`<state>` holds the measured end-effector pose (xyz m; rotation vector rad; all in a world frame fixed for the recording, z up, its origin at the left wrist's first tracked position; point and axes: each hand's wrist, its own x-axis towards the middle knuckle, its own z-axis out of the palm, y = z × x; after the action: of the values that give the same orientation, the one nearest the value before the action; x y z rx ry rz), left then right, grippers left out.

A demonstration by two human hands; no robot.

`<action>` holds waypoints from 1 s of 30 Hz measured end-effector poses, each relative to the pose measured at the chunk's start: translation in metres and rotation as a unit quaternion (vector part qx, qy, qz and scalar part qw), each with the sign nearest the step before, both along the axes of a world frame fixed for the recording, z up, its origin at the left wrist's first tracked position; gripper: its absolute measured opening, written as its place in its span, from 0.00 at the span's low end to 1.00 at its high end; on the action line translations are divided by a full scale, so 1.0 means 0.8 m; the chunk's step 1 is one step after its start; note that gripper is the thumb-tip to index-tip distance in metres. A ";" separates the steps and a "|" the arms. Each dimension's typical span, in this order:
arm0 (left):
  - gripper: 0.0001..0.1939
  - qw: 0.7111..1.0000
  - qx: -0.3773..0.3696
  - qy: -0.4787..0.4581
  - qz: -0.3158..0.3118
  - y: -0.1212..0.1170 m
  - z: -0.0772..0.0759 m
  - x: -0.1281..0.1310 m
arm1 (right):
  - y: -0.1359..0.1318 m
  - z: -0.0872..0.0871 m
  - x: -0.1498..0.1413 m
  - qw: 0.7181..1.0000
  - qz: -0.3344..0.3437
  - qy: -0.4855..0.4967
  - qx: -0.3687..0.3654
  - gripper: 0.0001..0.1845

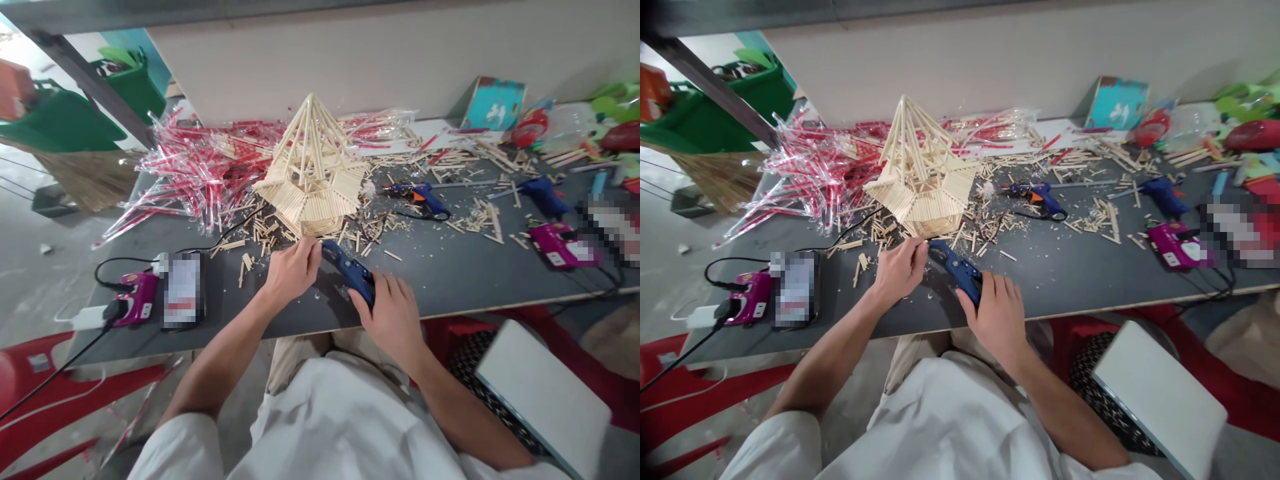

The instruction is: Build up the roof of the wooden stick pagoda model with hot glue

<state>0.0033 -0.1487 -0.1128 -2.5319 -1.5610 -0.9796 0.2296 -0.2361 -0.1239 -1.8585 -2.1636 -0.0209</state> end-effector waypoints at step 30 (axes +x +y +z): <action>0.19 0.983 -0.169 0.037 -0.064 0.011 -0.010 -0.001 | 0.166 0.016 0.042 0.982 0.153 0.016 -0.109 0.23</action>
<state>0.0026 -0.1400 -0.1211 -2.8860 -1.6889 -0.6650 0.2634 -0.1030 -0.1112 -1.5940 -2.4885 0.3199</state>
